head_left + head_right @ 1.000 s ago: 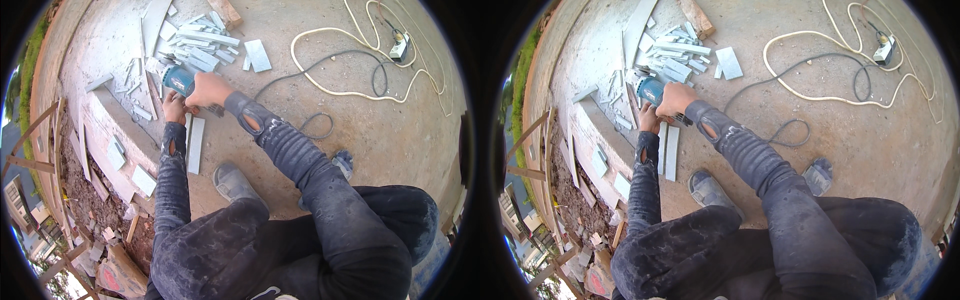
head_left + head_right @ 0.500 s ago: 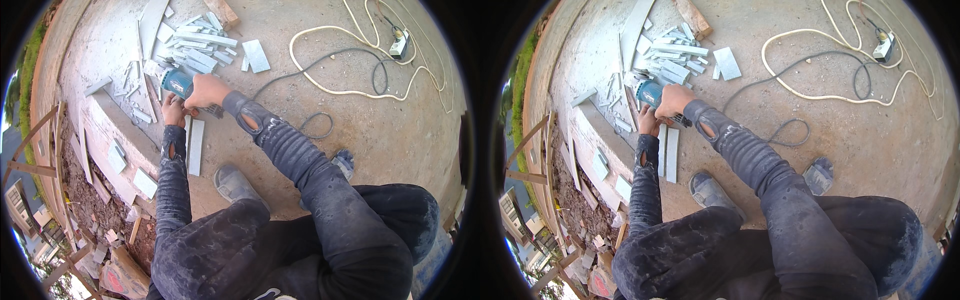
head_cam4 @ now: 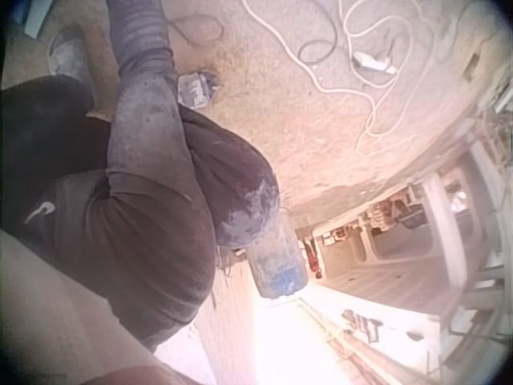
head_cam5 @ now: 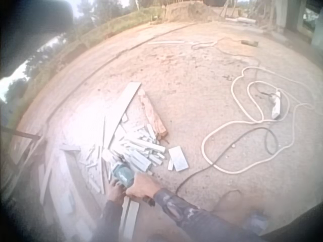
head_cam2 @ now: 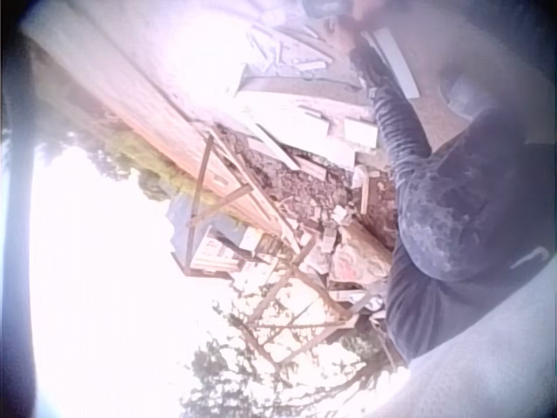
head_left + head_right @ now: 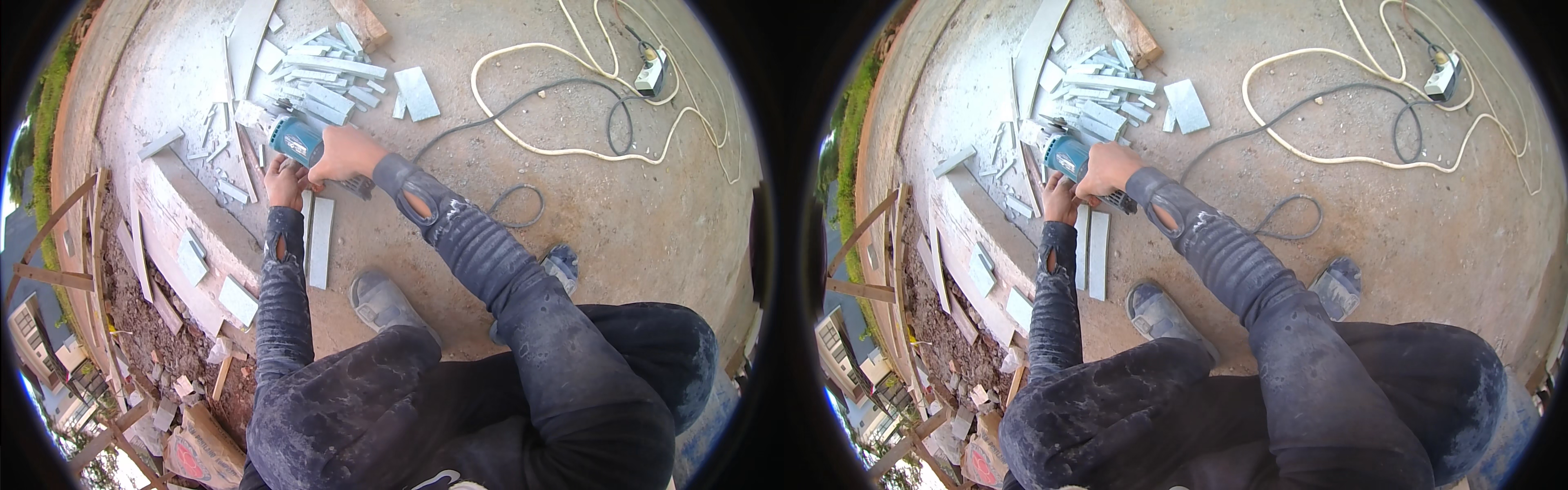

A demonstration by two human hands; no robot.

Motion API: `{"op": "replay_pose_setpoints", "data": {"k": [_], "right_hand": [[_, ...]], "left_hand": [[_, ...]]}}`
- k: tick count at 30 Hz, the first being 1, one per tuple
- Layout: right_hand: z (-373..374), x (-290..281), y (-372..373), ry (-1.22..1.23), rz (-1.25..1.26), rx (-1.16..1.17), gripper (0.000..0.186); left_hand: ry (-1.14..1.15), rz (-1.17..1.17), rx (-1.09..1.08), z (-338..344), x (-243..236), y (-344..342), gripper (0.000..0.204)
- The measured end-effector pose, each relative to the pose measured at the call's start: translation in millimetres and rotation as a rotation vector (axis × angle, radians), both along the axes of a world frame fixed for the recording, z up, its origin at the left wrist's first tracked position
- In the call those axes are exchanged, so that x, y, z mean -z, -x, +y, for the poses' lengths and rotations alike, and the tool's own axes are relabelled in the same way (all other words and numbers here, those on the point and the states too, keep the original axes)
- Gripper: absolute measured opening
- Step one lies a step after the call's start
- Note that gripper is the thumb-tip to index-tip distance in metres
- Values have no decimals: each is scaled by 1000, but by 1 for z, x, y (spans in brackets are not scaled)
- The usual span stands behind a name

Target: The person positions rectangular stone tiles on a wooden beam and cuts them using an angle grinder, picking up and examining the pieces between cuts.

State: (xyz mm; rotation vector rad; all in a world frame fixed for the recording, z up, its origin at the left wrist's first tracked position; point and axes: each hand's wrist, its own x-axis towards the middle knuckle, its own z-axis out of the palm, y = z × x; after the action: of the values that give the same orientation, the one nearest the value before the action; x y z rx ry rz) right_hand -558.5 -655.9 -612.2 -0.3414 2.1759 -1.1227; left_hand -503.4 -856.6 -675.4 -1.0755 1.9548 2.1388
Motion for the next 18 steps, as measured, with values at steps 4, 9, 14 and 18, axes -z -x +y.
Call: {"op": "replay_pose_setpoints", "data": {"k": [4, 9, 14, 18], "right_hand": [[4, 4, -4, 33, 12, 15, 46], [12, 3, -12, 35, 19, 30, 52], [23, 2, -16, 42, -44, -21, 68], [31, 0, -23, 37, -55, -19, 66]], "left_hand": [[34, -13, 20, -1, 1, -1, 27], [-5, -9, 1, 9, -8, -1, 29], [-6, -12, 28, 7, -9, 0, 30], [-9, -4, 1, 9, -11, -1, 30]]}}
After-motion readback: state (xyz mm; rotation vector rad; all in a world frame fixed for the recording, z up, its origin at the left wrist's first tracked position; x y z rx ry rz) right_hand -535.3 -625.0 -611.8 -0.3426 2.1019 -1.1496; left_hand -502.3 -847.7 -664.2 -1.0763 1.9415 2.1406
